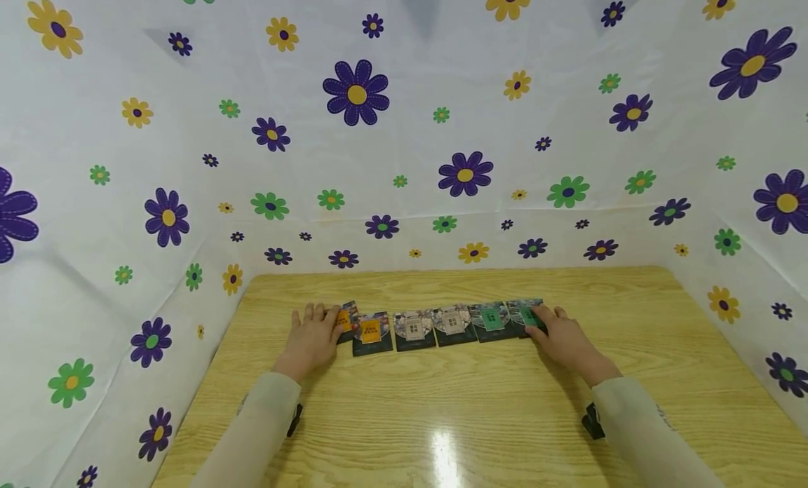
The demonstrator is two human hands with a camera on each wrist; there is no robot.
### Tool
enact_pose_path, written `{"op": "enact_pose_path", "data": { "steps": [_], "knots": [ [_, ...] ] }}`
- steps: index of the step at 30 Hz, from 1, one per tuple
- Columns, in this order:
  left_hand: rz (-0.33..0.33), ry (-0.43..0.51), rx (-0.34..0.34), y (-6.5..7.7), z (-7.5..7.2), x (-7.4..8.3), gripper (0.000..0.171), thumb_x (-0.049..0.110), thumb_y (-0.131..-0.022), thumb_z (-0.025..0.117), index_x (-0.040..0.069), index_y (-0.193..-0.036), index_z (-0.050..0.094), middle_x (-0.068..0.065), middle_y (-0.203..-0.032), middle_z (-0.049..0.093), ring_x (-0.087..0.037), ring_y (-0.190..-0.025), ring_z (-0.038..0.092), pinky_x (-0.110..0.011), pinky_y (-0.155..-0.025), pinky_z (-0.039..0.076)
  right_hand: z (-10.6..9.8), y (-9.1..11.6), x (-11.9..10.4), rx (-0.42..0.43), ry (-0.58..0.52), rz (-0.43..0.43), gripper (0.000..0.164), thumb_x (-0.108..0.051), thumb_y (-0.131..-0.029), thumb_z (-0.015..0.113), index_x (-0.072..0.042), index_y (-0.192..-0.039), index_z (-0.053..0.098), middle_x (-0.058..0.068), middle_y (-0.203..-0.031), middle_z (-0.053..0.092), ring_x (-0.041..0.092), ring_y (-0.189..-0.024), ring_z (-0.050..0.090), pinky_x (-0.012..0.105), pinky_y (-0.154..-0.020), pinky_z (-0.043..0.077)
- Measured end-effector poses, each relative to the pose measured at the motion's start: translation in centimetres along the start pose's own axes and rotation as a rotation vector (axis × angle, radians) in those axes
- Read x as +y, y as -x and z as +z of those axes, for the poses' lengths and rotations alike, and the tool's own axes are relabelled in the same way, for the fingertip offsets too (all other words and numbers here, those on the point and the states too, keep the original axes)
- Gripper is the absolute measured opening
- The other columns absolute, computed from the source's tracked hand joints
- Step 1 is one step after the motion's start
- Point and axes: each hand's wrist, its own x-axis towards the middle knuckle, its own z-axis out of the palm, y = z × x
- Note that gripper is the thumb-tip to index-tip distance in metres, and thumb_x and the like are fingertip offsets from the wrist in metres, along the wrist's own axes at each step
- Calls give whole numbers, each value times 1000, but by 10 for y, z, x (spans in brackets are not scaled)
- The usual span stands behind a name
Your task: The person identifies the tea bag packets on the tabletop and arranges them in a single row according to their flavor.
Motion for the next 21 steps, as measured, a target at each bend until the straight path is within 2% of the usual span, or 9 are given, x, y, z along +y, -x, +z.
{"op": "enact_pose_path", "data": {
  "steps": [9,21],
  "knots": [
    [-10,-7,12,2,-1,-1,59,34,-114,40,6,-165,33,-34,-167,28,-56,-158,20,-77,-125,10,0,0,-2,2,0,0,56,-23,-109,57,12,-151,45,44,-153,41,70,-142,31,82,-110,33],
    [-82,-23,53,6,0,-13,56,29,-114,40,7,-165,35,-36,-165,30,-56,-157,20,-77,-125,10,1,0,-1,2,0,3,57,-23,-109,57,13,-152,44,43,-155,41,70,-143,30,82,-111,31]
  ]
}}
